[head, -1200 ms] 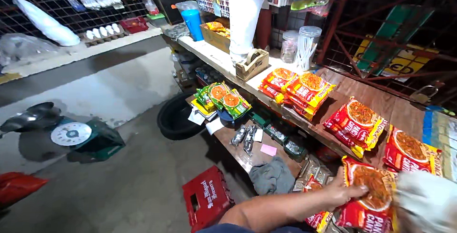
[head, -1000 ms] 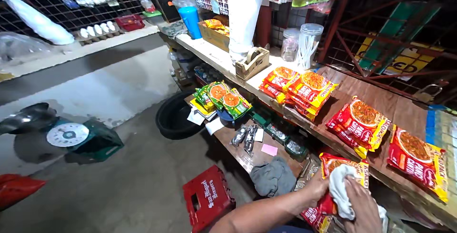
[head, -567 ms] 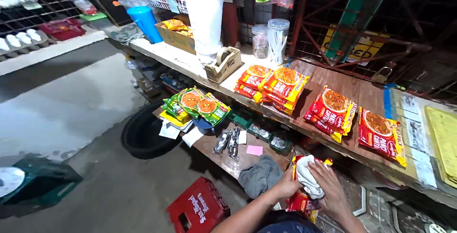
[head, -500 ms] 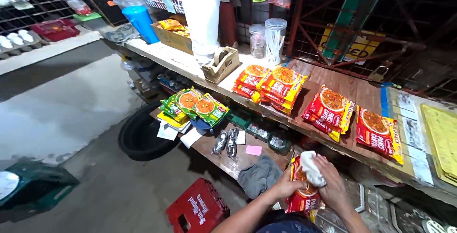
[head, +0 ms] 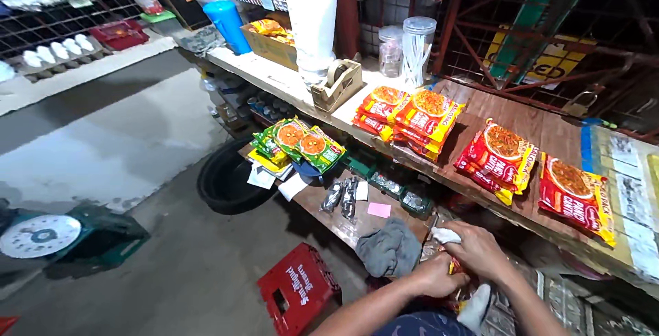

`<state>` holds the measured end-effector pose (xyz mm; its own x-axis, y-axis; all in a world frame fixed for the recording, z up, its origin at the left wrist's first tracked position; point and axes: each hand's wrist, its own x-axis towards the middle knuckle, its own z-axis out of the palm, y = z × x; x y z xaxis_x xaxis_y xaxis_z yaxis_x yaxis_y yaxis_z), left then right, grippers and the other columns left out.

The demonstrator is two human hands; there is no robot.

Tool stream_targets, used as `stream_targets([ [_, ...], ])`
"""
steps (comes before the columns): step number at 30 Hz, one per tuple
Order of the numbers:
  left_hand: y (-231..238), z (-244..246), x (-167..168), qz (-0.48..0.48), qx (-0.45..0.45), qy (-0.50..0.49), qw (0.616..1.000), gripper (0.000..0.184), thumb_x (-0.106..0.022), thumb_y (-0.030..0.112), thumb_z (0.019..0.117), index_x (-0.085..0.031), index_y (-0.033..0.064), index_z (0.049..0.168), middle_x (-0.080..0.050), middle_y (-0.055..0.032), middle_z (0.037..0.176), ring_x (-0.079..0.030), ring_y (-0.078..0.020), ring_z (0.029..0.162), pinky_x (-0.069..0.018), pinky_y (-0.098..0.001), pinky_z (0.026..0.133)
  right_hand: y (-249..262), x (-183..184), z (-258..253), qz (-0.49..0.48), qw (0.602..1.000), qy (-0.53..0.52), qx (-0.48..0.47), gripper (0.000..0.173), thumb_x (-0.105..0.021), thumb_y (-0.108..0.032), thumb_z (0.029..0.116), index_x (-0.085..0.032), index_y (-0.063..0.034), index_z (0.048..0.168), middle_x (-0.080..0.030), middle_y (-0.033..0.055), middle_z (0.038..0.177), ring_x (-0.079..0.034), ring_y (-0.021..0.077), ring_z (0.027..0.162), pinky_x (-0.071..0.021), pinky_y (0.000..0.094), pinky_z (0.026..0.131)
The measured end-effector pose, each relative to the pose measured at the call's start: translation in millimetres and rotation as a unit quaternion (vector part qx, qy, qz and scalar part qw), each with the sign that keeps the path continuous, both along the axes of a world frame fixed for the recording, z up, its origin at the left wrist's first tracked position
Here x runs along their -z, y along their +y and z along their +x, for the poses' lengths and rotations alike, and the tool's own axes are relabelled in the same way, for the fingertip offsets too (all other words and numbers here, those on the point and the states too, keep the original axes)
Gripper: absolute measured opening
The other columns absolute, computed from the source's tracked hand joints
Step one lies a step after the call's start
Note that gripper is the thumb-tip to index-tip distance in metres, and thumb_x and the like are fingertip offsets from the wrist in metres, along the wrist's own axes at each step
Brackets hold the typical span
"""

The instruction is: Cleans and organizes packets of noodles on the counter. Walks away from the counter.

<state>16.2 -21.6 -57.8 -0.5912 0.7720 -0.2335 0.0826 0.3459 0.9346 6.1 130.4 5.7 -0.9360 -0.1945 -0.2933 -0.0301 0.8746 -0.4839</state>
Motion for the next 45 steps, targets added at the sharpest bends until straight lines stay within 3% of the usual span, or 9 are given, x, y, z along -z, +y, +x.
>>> stream_targets([
  [3, -5.3, -0.6, 3.4, 0.074, -0.033, -0.042, 0.996, 0.042, -0.063, 0.016, 0.0981, -0.056, -0.0091, 0.131, -0.065, -0.0249, 0.121, -0.064, -0.0291, 0.116, -0.048, -0.0469, 0.105, 34.1, 4.9, -15.8, -0.056, 0.992, -0.037, 0.104, 0.036, -0.066, -0.033, 0.0976, -0.07, -0.0135, 0.127, -0.072, 0.0169, 0.117, -0.067, 0.0365, 0.114, -0.0476, 0.0639, 0.1],
  [6, -16.3, -10.6, -6.3, 0.116, -0.126, -0.112, 0.979, 0.044, -0.064, 0.01, 0.0959, -0.052, -0.0067, 0.135, -0.065, -0.0183, 0.123, -0.065, -0.0179, 0.113, -0.0511, -0.0368, 0.103, 51.2, -4.2, 2.0, -0.122, 0.967, 0.151, 0.163, 0.033, -0.067, -0.023, 0.0948, -0.073, -0.0072, 0.123, -0.073, 0.0153, 0.116, -0.069, 0.0328, 0.11, -0.0506, 0.0606, 0.097],
  [13, -16.8, -16.7, -12.7, 0.169, -0.137, -0.103, 0.97, 0.035, -0.064, 0.003, 0.0902, -0.058, -0.0067, 0.123, -0.069, -0.0066, 0.107, -0.066, -0.0045, 0.097, -0.0552, -0.0269, 0.091, 12.9, 51.9, 30.0, -0.031, 0.904, 0.426, -0.024, 0.043, -0.067, -0.035, 0.0851, -0.073, -0.0163, 0.124, -0.07, 0.0107, 0.129, -0.066, 0.035, 0.12, -0.0525, 0.0616, 0.094],
  [17, -30.3, -15.2, -13.0, 0.202, -0.131, -0.124, 0.963, 0.038, -0.064, 0.003, 0.0915, -0.056, -0.0068, 0.127, -0.071, -0.0039, 0.109, -0.068, -0.004, 0.1, -0.0561, -0.0272, 0.095, 66.4, 35.1, 24.0, -0.111, 0.957, 0.188, 0.193, 0.033, -0.067, -0.015, 0.0946, -0.071, 0.0002, 0.124, -0.07, 0.0198, 0.123, -0.067, 0.0368, 0.115, -0.0504, 0.0597, 0.101],
  [21, -42.0, -22.7, -22.2, 0.254, -0.108, -0.097, 0.956, 0.046, -0.062, -0.001, 0.0899, -0.052, -0.006, 0.135, -0.071, 0.0004, 0.118, -0.067, -0.0018, 0.107, -0.0543, -0.0266, 0.1, 88.9, 17.1, 31.9, -0.358, 0.809, 0.146, 0.444, 0.036, -0.041, -0.02, 0.1093, -0.059, 0.0083, 0.12, -0.069, 0.0089, 0.098, -0.068, 0.0077, 0.089, -0.0575, 0.0294, 0.085],
  [23, -41.7, -23.6, -19.6, 0.263, -0.089, -0.086, 0.957, 0.048, -0.062, -0.001, 0.0896, -0.051, -0.006, 0.136, -0.07, 0.0005, 0.121, -0.066, -0.001, 0.109, -0.0535, -0.0255, 0.101, 77.5, 4.9, 43.7, -0.477, 0.759, 0.101, 0.431, 0.042, -0.029, -0.028, 0.1115, -0.046, 0.0034, 0.134, -0.066, 0.0021, 0.103, -0.067, 0.0031, 0.092, -0.0586, 0.0259, 0.085],
  [29, -35.1, -27.4, -7.7, 0.248, -0.043, -0.083, 0.964, 0.06, -0.063, 0.0, 0.0901, -0.044, -0.0056, 0.147, -0.061, -0.0077, 0.139, -0.06, -0.0058, 0.122, -0.0489, -0.0276, 0.108, 52.5, 28.1, 44.2, -0.423, 0.877, 0.141, 0.181, 0.054, -0.081, -0.009, 0.0759, -0.064, 0.002, 0.125, -0.072, 0.0027, 0.115, -0.067, 0.0014, 0.105, -0.0555, 0.021, 0.095],
  [39, -39.6, -8.2, -8.0, 0.21, -0.147, -0.163, 0.953, 0.033, -0.063, 0.002, 0.0924, -0.057, -0.0037, 0.124, -0.072, 0.0008, 0.105, -0.069, -0.0027, 0.097, -0.0571, -0.0265, 0.093, 69.9, 29.0, 33.6, -0.259, 0.844, 0.397, 0.249, 0.054, -0.074, -0.007, 0.0757, -0.06, 0.0169, 0.122, -0.07, 0.0215, 0.116, -0.067, 0.0094, 0.107, -0.0529, 0.0251, 0.097],
  [45, -18.3, -8.5, -29.5, 0.34, -0.401, -0.236, 0.817, 0.041, -0.055, 0.005, 0.0971, -0.042, -0.0038, 0.135, -0.07, -0.0092, 0.108, -0.071, -0.0143, 0.097, -0.0595, -0.0345, 0.091, 41.8, -40.0, 44.4, -0.395, 0.745, 0.33, 0.424, 0.056, -0.061, -0.01, 0.0934, -0.036, 0.0201, 0.133, -0.059, 0.0034, 0.109, -0.058, -0.0136, 0.095, -0.0502, 0.008, 0.088],
])
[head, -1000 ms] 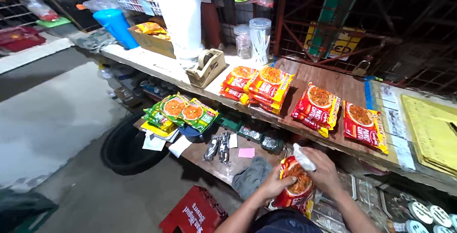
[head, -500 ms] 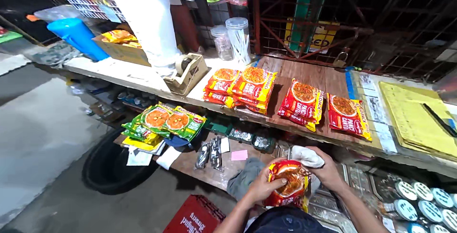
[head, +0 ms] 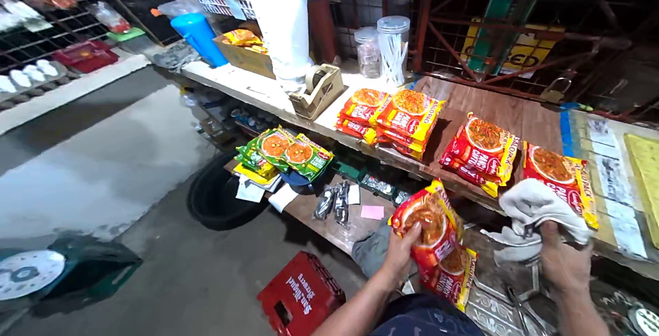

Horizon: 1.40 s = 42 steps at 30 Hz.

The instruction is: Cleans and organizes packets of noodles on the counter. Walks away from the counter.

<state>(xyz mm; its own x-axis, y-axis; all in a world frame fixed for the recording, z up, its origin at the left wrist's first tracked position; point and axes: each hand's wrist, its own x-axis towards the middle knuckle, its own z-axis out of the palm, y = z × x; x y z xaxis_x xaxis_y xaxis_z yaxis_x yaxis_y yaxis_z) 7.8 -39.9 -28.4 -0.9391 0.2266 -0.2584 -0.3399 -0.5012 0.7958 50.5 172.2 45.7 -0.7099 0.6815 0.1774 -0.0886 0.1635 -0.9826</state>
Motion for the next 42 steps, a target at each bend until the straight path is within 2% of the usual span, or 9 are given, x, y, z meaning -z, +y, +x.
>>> stream_targets([
  [7, 45.5, -6.2, -50.4, 0.087, -0.084, -0.034, 0.992, 0.017, -0.043, 0.004, 0.1029, -0.055, 0.001, 0.115, -0.072, -0.003, 0.09, -0.071, -0.009, 0.084, -0.0599, -0.0287, 0.08, -52.3, 64.3, -24.3, 0.508, 0.846, 0.122, -0.105, 0.039, -0.046, -0.036, 0.1017, -0.058, -0.0197, 0.136, -0.059, 0.018, 0.14, -0.049, 0.035, 0.139, -0.036, 0.0547, 0.113],
  [12, 35.9, -35.6, -56.9, 0.213, -0.159, -0.054, 0.963, 0.027, -0.035, 0.018, 0.1112, -0.048, 0.0036, 0.131, -0.07, -0.0132, 0.108, -0.072, -0.0223, 0.099, -0.0606, -0.0407, 0.088, -30.3, 74.1, -17.9, 0.076, 0.996, 0.032, -0.041, 0.04, -0.051, 0.0, 0.0965, -0.054, 0.0158, 0.133, -0.068, 0.0179, 0.122, -0.066, 0.0122, 0.112, -0.0525, 0.026, 0.098],
  [15, 40.7, -37.1, -56.2, 0.24, -0.162, -0.039, 0.956, 0.028, -0.035, 0.019, 0.1109, -0.049, 0.0042, 0.13, -0.07, -0.0143, 0.109, -0.072, -0.0242, 0.101, -0.0605, -0.0423, 0.089, -32.7, 37.4, -22.5, -0.248, 0.968, 0.021, 0.005, 0.047, -0.02, -0.035, 0.113, -0.049, -0.0079, 0.138, -0.068, -0.0035, 0.111, -0.066, -0.0008, 0.102, -0.0565, 0.0227, 0.09],
  [18, 59.0, -22.1, -54.8, 0.205, -0.133, -0.037, 0.969, 0.028, -0.035, 0.016, 0.1096, -0.051, 0.0024, 0.128, -0.071, -0.0121, 0.108, -0.072, -0.0205, 0.1, -0.0601, -0.0387, 0.09, -53.3, 27.5, -24.3, -0.278, 0.958, 0.038, -0.064, 0.063, -0.02, -0.057, 0.108, -0.048, -0.0087, 0.139, -0.068, -0.0031, 0.114, -0.066, 0.0012, 0.105, -0.0572, 0.0244, 0.092],
  [24, 62.8, -8.4, -38.2, 0.188, -0.08, -0.004, 0.979, 0.026, -0.045, 0.014, 0.1017, -0.052, 0.0025, 0.124, -0.073, -0.0103, 0.105, -0.072, -0.018, 0.099, -0.0604, -0.0378, 0.09, -49.8, 23.3, -43.3, -0.266, 0.963, 0.035, 0.0, 0.036, -0.041, -0.029, 0.1106, -0.054, -0.0017, 0.129, -0.073, 0.0011, 0.096, -0.072, 0.0028, 0.088, -0.061, 0.0215, 0.082],
  [32, 48.0, -11.5, -30.9, 0.142, -0.018, -0.073, 0.987, 0.026, -0.044, 0.017, 0.1065, -0.049, 0.0053, 0.129, -0.072, -0.0104, 0.105, -0.073, -0.0187, 0.095, -0.0616, -0.0364, 0.085, -33.2, 19.1, -36.1, -0.076, 0.983, 0.166, 0.026, 0.024, -0.063, 0.0, 0.0905, -0.058, 0.0006, 0.114, -0.072, -0.0082, 0.097, -0.069, -0.0044, 0.093, -0.0576, 0.0163, 0.089],
  [36, 41.5, -19.4, -11.3, 0.067, 0.065, -0.17, 0.981, 0.043, -0.03, 0.041, 0.1119, -0.037, 0.015, 0.146, -0.066, -0.0094, 0.114, -0.068, -0.0215, 0.091, -0.0579, -0.038, 0.074, -15.0, 33.0, -23.8, 0.285, 0.92, 0.245, -0.11, 0.026, -0.072, -0.026, 0.092, -0.068, -0.008, 0.11, -0.073, 0.0022, 0.101, -0.069, 0.0045, 0.098, -0.0575, 0.0223, 0.089],
  [40, 18.9, -11.2, -11.2, 0.224, 0.215, -0.129, 0.942, 0.059, -0.069, 0.065, 0.0841, -0.072, 0.0121, 0.11, -0.076, -0.0073, 0.097, -0.074, -0.0183, 0.088, -0.0623, -0.0361, 0.079, -24.3, 58.6, -8.4, 0.493, 0.801, 0.246, -0.232, 0.017, -0.053, -0.023, 0.1031, -0.067, -0.0138, 0.106, -0.069, 0.0069, 0.085, -0.069, 0.0181, 0.079, -0.0588, 0.0298, 0.076],
  [42, 8.1, -7.4, -15.4, 0.122, 0.26, -0.093, 0.953, 0.036, -0.055, 0.044, 0.0986, -0.073, 0.0125, 0.094, -0.075, -0.002, 0.083, -0.073, -0.0099, 0.076, -0.0615, -0.0275, 0.072, -34.4, 67.6, 2.4, 0.527, 0.763, 0.239, -0.29, 0.015, -0.054, -0.018, 0.1023, -0.069, -0.0154, 0.107, -0.068, 0.0059, 0.082, -0.068, 0.0195, 0.075, -0.058, 0.0321, 0.071],
])
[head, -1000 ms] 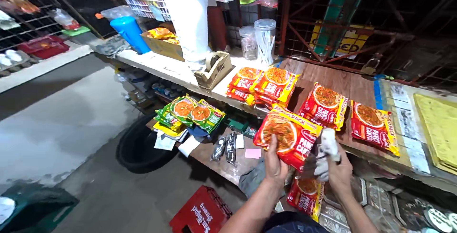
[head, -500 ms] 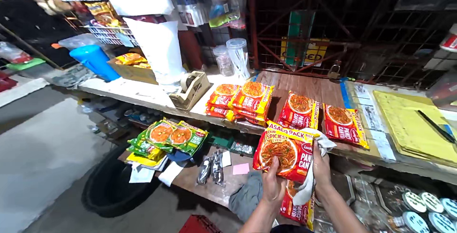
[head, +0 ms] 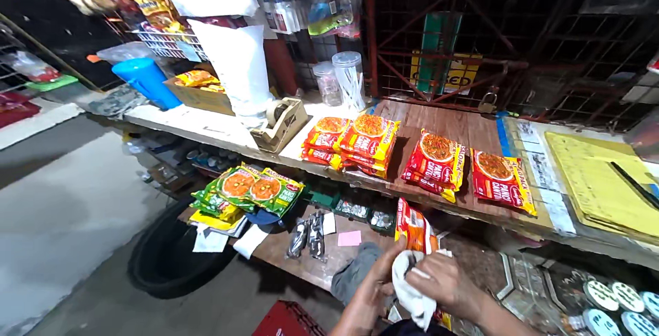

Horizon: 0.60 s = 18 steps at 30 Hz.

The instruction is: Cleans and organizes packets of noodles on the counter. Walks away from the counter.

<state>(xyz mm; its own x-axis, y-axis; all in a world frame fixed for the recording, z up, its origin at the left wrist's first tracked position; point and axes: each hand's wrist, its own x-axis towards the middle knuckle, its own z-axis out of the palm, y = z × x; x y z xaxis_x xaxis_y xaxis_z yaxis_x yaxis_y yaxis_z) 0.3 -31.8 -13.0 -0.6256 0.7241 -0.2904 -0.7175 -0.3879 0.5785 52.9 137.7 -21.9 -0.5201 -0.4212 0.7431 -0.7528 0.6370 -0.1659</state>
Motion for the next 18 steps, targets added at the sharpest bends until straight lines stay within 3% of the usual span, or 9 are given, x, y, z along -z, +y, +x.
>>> stream_targets([
  [3, -3.0, 3.1, -0.1, -0.091, -0.001, -0.021, 0.996, 0.028, -0.043, 0.015, 0.1001, -0.069, 0.0119, 0.09, -0.072, -0.0004, 0.076, -0.07, -0.0077, 0.069, -0.0593, -0.0248, 0.067, -8.4, 9.1, 8.0, 0.057, 0.998, -0.012, -0.011, 0.015, -0.055, -0.014, 0.1008, -0.069, -0.0168, 0.106, -0.066, 0.0053, 0.081, -0.066, 0.0194, 0.072, -0.0559, 0.0323, 0.066],
  [5, 0.3, 7.5, 7.6, -0.063, -0.087, -0.088, 0.99, 0.032, -0.036, 0.015, 0.1024, -0.065, 0.0098, 0.09, -0.072, -0.0046, 0.075, -0.071, -0.0115, 0.068, -0.0603, -0.0273, 0.064, -10.4, 14.2, 9.9, 0.065, 0.998, -0.02, 0.011, 0.018, -0.057, -0.014, 0.0991, -0.07, -0.019, 0.11, -0.069, 0.0064, 0.088, -0.068, 0.0209, 0.078, -0.0569, 0.0338, 0.071],
  [8, 3.2, 7.2, 21.1, 0.055, -0.21, -0.107, 0.97, 0.039, -0.031, 0.026, 0.1031, -0.065, 0.0095, 0.098, -0.074, -0.009, 0.082, -0.074, -0.0169, 0.076, -0.0625, -0.0327, 0.067, -13.2, 26.9, 16.4, 0.049, 0.996, -0.066, 0.037, 0.027, -0.059, -0.016, 0.097, -0.067, -0.0281, 0.12, -0.069, 0.0055, 0.116, -0.067, 0.0223, 0.106, -0.0542, 0.0382, 0.093],
  [9, 3.5, 4.2, 23.4, 0.071, -0.237, -0.098, 0.964, 0.039, -0.03, 0.027, 0.1034, -0.065, 0.009, 0.1, -0.075, -0.0097, 0.085, -0.075, -0.0177, 0.077, -0.0628, -0.0336, 0.069, -11.7, 31.4, 19.6, 0.043, 0.995, -0.085, 0.034, 0.029, -0.06, -0.015, 0.0969, -0.067, -0.0291, 0.121, -0.068, 0.0051, 0.12, -0.065, 0.0225, 0.111, -0.0532, 0.0391, 0.095],
  [11, -0.2, -3.3, 30.9, 0.071, -0.258, -0.06, 0.962, 0.039, -0.028, 0.026, 0.1052, -0.063, 0.0075, 0.107, -0.075, -0.0107, 0.089, -0.075, -0.0188, 0.08, -0.0636, -0.0348, 0.071, 0.0, 35.3, 27.8, 0.009, 0.99, -0.14, 0.021, 0.034, -0.065, -0.007, 0.0906, -0.071, -0.0246, 0.119, -0.071, 0.0074, 0.116, -0.069, 0.0245, 0.107, -0.0572, 0.0404, 0.092],
  [13, -11.2, -7.5, 40.2, 0.078, -0.222, -0.036, 0.971, 0.037, -0.033, 0.026, 0.1018, -0.066, 0.0092, 0.104, -0.076, -0.0105, 0.09, -0.076, -0.0188, 0.081, -0.0636, -0.0352, 0.072, 18.0, 25.2, 36.8, -0.075, 0.976, -0.204, 0.033, 0.035, -0.068, -0.004, 0.0839, -0.076, -0.0159, 0.116, -0.074, 0.0106, 0.111, -0.072, 0.0243, 0.104, -0.0605, 0.0408, 0.089],
  [15, -21.3, -5.4, 47.5, 0.112, -0.158, -0.033, 0.981, 0.026, -0.055, 0.029, 0.0917, -0.073, 0.0119, 0.099, -0.077, -0.0109, 0.09, -0.076, -0.0193, 0.081, -0.0634, -0.0361, 0.073, 38.4, 5.0, 37.0, -0.168, 0.959, -0.218, 0.065, 0.029, -0.068, -0.025, 0.0914, -0.074, -0.0169, 0.119, -0.073, 0.0037, 0.115, -0.068, 0.0105, 0.109, -0.0575, 0.0281, 0.096],
  [16, -23.7, -0.9, 48.9, 0.13, -0.126, -0.033, 0.983, 0.025, -0.062, 0.032, 0.0901, -0.075, 0.013, 0.099, -0.077, -0.0108, 0.092, -0.076, -0.0191, 0.083, -0.0634, -0.0362, 0.074, 44.7, -6.9, 33.2, -0.21, 0.952, -0.214, 0.069, 0.039, -0.07, -0.04, 0.0918, -0.071, -0.0169, 0.123, -0.071, 0.002, 0.121, -0.065, 0.0073, 0.115, -0.055, 0.0259, 0.1],
  [18, -20.4, 9.7, 49.4, 0.176, -0.067, -0.024, 0.982, 0.034, -0.067, 0.043, 0.0909, -0.077, 0.0146, 0.107, -0.077, -0.0093, 0.099, -0.076, -0.0176, 0.09, -0.0628, -0.0355, 0.08, 42.0, -23.2, 22.2, -0.252, 0.933, -0.248, 0.064, 0.071, -0.066, -0.064, 0.0896, -0.059, -0.0157, 0.141, -0.057, 0.0053, 0.146, -0.052, 0.0149, 0.136, -0.0463, 0.0363, 0.114],
])
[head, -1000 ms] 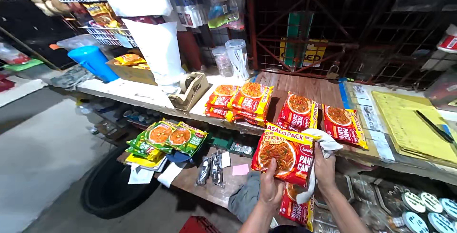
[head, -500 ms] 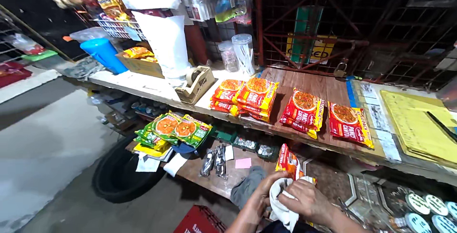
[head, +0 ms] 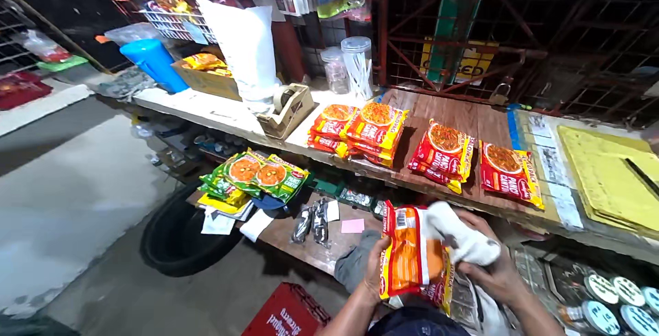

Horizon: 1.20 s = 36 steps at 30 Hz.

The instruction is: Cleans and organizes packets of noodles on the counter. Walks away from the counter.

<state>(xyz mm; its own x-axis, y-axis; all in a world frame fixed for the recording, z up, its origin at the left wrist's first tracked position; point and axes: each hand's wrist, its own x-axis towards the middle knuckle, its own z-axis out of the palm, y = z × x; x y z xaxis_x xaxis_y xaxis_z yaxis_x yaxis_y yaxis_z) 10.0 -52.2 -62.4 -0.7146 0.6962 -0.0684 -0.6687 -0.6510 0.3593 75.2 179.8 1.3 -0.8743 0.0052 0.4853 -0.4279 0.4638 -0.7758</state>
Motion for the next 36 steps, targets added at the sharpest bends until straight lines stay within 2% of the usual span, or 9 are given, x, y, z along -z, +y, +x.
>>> stream_targets([
  [4, 17.1, 17.0, -12.8, -0.035, -0.018, 0.039, 0.998, 0.041, -0.053, 0.055, 0.0986, -0.075, 0.0209, 0.105, -0.078, -0.0009, 0.097, -0.074, -0.0094, 0.089, -0.0619, -0.0289, 0.079, -52.6, 16.0, -14.1, 0.222, 0.974, -0.011, 0.046, 0.062, -0.055, -0.048, 0.0963, -0.06, -0.0047, 0.14, -0.052, 0.0213, 0.151, -0.045, 0.044, 0.142, -0.0364, 0.0721, 0.108],
  [8, -18.3, 43.3, -9.4, -0.33, -0.004, 0.129, 0.935, 0.021, -0.042, 0.007, 0.1052, -0.055, 0.0045, 0.122, -0.068, 0.0024, 0.102, -0.065, -0.0015, 0.094, -0.0547, -0.0224, 0.087, -73.1, 48.9, 1.1, 0.311, 0.945, 0.1, 0.003, 0.042, -0.055, -0.036, 0.0987, -0.059, -0.0267, 0.139, -0.058, 0.0066, 0.147, -0.052, 0.0275, 0.14, -0.0457, 0.06, 0.105],
  [11, 13.3, 27.7, 10.7, -0.094, -0.048, 0.036, 0.994, 0.036, -0.053, 0.049, 0.101, -0.071, 0.0184, 0.105, -0.076, 0.0011, 0.095, -0.072, -0.0063, 0.087, -0.0596, -0.0249, 0.078, -59.7, 43.7, -11.0, 0.284, 0.956, 0.056, 0.037, 0.048, -0.063, -0.021, 0.0886, -0.065, -0.0182, 0.136, -0.058, 0.0118, 0.147, -0.052, 0.035, 0.139, -0.0448, 0.0684, 0.102],
  [15, 33.2, 11.9, -0.2, 0.038, -0.027, 0.001, 0.999, 0.034, -0.062, 0.048, 0.093, -0.078, 0.0185, 0.1, -0.077, -0.0029, 0.092, -0.075, -0.0123, 0.085, -0.0622, -0.03, 0.076, -62.4, 32.5, -17.8, 0.252, 0.962, 0.015, 0.105, 0.053, -0.068, -0.019, 0.083, -0.065, -0.005, 0.134, -0.056, 0.021, 0.146, -0.052, 0.0462, 0.135, -0.0433, 0.0748, 0.098],
  [18, 13.6, 27.5, -11.3, -0.133, -0.056, 0.027, 0.989, 0.048, -0.014, 0.036, 0.1113, -0.059, 0.0209, 0.103, -0.071, 0.0064, 0.088, -0.068, -0.0009, 0.084, -0.0572, -0.0208, 0.077, -67.9, 57.1, -2.4, 0.292, 0.949, 0.1, 0.057, 0.04, -0.058, -0.03, 0.0944, -0.063, -0.0249, 0.134, -0.059, 0.0078, 0.145, -0.053, 0.0311, 0.138, -0.0472, 0.0616, 0.102],
  [23, 34.7, 3.9, 6.3, 0.025, -0.031, -0.013, 0.999, 0.035, -0.072, 0.046, 0.0846, -0.078, 0.0149, 0.1, -0.078, -0.0081, 0.093, -0.076, -0.0174, 0.085, -0.0634, -0.0349, 0.075, -46.1, 67.0, -1.8, -0.042, 0.984, -0.036, 0.169, 0.055, -0.061, -0.022, 0.0905, -0.057, 0.0077, 0.137, -0.055, 0.0231, 0.145, -0.05, 0.0258, 0.14, -0.0401, 0.0423, 0.116],
  [27, 33.1, 4.6, -15.4, -0.216, -0.021, 0.134, 0.967, 0.056, -0.057, 0.059, 0.093, -0.06, 0.0091, 0.117, -0.077, -0.0004, 0.095, -0.074, -0.0075, 0.086, -0.0615, -0.0263, 0.08, -39.9, 48.8, -2.5, -0.44, 0.829, -0.255, 0.233, 0.075, -0.078, -0.015, 0.0794, -0.04, 0.0033, 0.142, -0.066, 0.0107, 0.117, -0.068, 0.0084, 0.099, -0.0591, 0.0268, 0.087],
  [31, 35.5, -8.5, -12.8, -0.337, -0.019, 0.239, 0.91, 0.091, -0.071, 0.042, 0.0847, -0.028, -0.0106, 0.146, -0.067, -0.0058, 0.116, -0.068, -0.0069, 0.101, -0.0574, -0.0291, 0.093, -35.1, 57.3, 6.3, -0.403, 0.853, -0.175, 0.283, 0.076, -0.082, 0.001, 0.0705, -0.045, 0.0098, 0.136, -0.069, 0.0082, 0.115, -0.068, 0.0025, 0.102, -0.0565, 0.0205, 0.093],
  [36, 40.2, -7.8, -12.7, -0.338, -0.038, 0.226, 0.913, 0.039, -0.074, -0.006, 0.0819, -0.059, -0.0018, 0.118, -0.077, -0.0036, 0.096, -0.075, -0.013, 0.089, -0.0622, -0.0338, 0.086, -23.9, 53.6, 14.8, -0.322, 0.878, -0.169, 0.312, 0.077, -0.084, -0.001, 0.0701, -0.044, 0.0138, 0.134, -0.066, 0.0085, 0.118, -0.064, -0.0033, 0.104, -0.0524, 0.0153, 0.095],
])
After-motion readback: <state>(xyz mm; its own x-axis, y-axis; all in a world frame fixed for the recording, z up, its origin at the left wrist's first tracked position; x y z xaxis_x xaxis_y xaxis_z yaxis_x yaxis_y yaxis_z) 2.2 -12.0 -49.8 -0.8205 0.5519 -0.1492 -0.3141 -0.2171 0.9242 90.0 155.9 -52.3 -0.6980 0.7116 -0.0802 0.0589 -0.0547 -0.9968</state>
